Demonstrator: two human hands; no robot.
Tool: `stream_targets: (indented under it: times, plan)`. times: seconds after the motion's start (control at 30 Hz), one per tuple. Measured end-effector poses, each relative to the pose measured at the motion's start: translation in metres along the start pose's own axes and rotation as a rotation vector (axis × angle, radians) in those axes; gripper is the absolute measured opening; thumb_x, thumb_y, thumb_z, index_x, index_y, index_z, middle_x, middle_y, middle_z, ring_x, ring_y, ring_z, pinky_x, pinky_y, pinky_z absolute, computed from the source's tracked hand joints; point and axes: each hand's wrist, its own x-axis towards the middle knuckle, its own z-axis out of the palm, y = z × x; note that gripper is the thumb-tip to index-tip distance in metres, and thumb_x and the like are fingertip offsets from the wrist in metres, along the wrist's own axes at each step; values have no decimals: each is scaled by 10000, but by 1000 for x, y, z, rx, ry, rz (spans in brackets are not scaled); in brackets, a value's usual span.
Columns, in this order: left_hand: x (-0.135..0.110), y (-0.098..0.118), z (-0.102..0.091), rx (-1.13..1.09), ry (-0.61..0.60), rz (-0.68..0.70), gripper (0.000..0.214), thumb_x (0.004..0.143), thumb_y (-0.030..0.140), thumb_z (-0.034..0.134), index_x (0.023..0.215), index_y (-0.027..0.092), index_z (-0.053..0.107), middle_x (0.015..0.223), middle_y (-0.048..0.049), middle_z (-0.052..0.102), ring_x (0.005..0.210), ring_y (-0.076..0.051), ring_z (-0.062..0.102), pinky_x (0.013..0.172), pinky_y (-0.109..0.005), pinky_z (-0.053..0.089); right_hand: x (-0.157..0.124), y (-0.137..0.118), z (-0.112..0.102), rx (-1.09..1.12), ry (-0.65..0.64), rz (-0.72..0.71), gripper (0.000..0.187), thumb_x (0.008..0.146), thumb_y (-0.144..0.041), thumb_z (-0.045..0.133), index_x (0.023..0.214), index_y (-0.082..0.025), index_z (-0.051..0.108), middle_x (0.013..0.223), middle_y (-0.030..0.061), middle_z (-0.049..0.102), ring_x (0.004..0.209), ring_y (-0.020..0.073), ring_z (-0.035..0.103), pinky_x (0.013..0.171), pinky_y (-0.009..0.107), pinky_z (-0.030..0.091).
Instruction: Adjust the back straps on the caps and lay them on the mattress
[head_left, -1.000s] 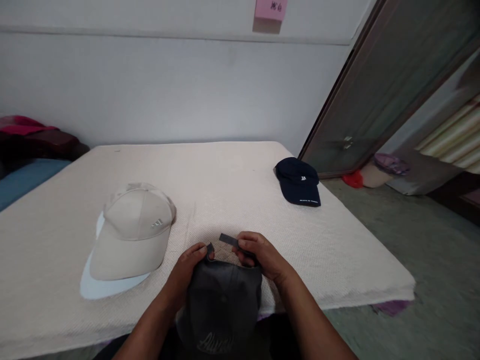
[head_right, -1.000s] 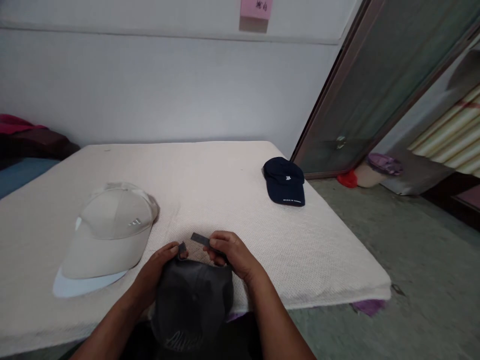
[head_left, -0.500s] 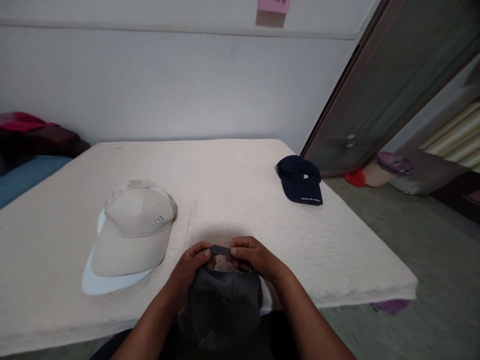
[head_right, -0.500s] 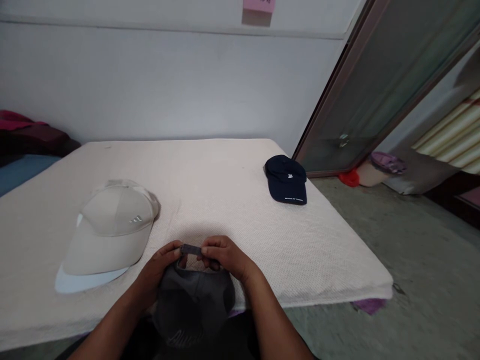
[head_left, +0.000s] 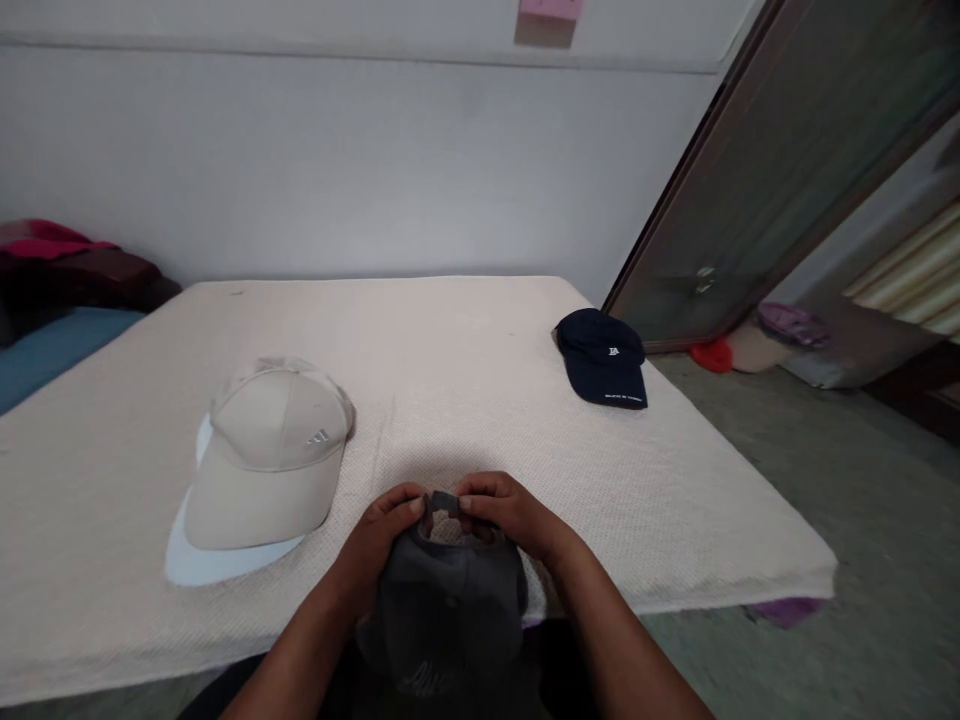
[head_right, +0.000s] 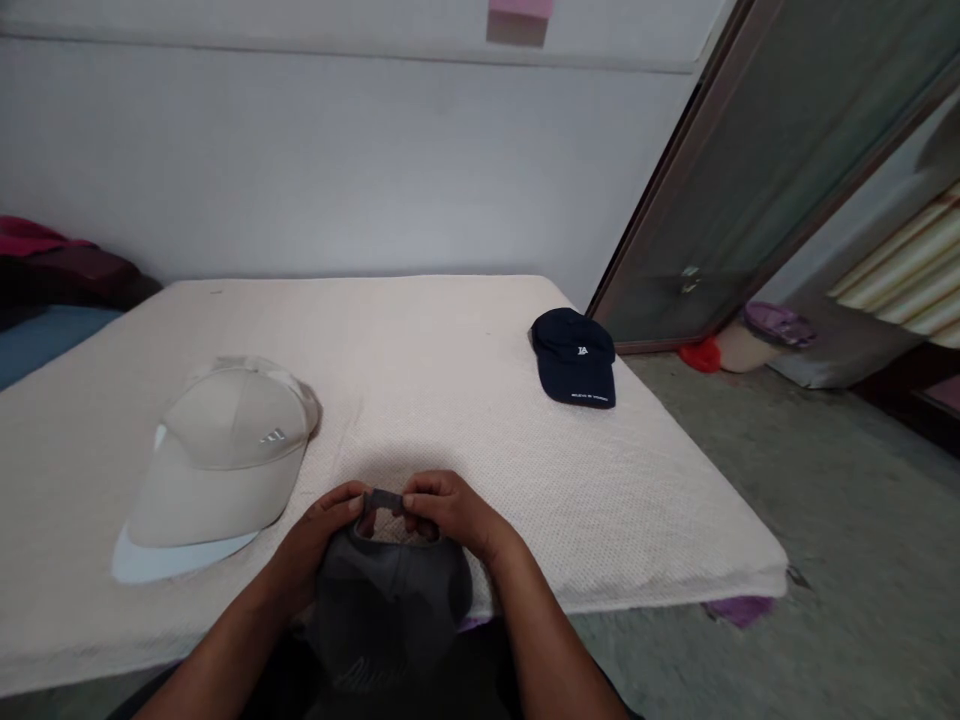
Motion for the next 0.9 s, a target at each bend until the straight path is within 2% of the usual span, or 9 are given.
stream_targets:
  times: [0.13,0.27,0.5,0.73,0.9]
  plan:
    - [0,0,3,27,-24,-16,103,771,254,622,785,158,587,595,49,517,463,-43,420,445,-153,303,0,-1,2,1,12,-82,182,793,-306,589,850,-136,622,706,10,594,534,80,486,518,219,360]
    - [2,-4,3,95,0,-10,135,767,279,635,802,169,566,609,50,525,477,-50,435,452,-157,314,1,2,3,16,30,-90,158,766,-292,622,762,-135,600,637,-12,564,499,72,460,499,217,347]
    - [3,-8,4,90,-9,-19,108,737,244,641,763,177,560,575,56,524,489,-57,440,466,-157,316,5,6,6,-19,36,-97,155,765,-284,616,730,-134,594,595,-20,547,496,77,457,496,221,346]
    - [1,-9,6,137,-31,12,137,750,296,632,784,170,588,616,45,528,511,-61,441,480,-163,341,9,9,8,-115,127,-95,166,751,-279,616,670,-138,582,523,-36,515,475,72,429,476,209,316]
    - [2,-10,5,163,29,20,175,756,322,644,739,168,562,582,62,478,485,-47,399,464,-153,319,12,11,8,-141,131,-112,158,755,-266,605,656,-146,578,530,-36,514,481,77,440,485,214,332]
